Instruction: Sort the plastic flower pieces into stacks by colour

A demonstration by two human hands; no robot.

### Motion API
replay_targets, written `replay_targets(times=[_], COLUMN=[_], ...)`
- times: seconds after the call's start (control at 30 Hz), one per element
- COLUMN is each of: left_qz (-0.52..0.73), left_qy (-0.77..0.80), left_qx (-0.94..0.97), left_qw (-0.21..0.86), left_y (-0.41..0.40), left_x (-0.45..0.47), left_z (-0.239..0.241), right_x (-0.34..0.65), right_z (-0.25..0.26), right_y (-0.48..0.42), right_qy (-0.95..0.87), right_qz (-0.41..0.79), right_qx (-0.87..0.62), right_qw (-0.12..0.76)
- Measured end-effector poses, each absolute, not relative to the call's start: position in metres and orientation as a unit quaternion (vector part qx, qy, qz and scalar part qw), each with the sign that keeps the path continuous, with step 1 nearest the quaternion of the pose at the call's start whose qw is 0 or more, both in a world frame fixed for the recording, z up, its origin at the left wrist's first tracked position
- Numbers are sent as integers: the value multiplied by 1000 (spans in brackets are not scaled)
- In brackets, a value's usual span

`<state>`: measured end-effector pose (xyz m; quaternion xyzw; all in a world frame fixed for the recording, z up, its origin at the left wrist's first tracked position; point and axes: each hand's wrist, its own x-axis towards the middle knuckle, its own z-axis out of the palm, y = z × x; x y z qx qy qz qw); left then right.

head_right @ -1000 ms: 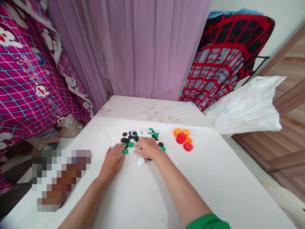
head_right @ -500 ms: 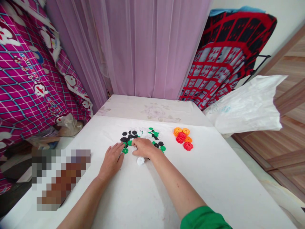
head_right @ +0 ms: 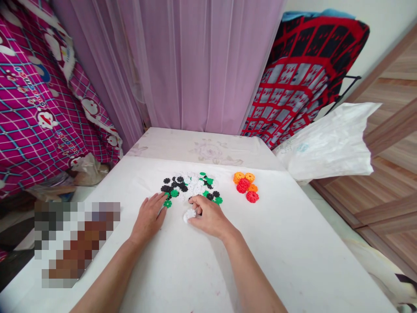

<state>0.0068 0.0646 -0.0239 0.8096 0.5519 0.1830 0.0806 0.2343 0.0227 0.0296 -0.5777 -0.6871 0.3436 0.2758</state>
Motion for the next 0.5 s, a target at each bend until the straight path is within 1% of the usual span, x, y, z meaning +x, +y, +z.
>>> replay_targets(times=[0.23, 0.5], left_qz=[193, 195], left_qy=[549, 548], left_qx=[809, 810], left_qw=[81, 78], left_y=[65, 65], left_x=[6, 6], left_z=[-26, -26], right_x=[227, 235], right_z=[27, 22], right_y=[24, 21], right_qy=[-707, -688], right_qz=[314, 329], right_qx=[-578, -581], right_qw=[262, 285])
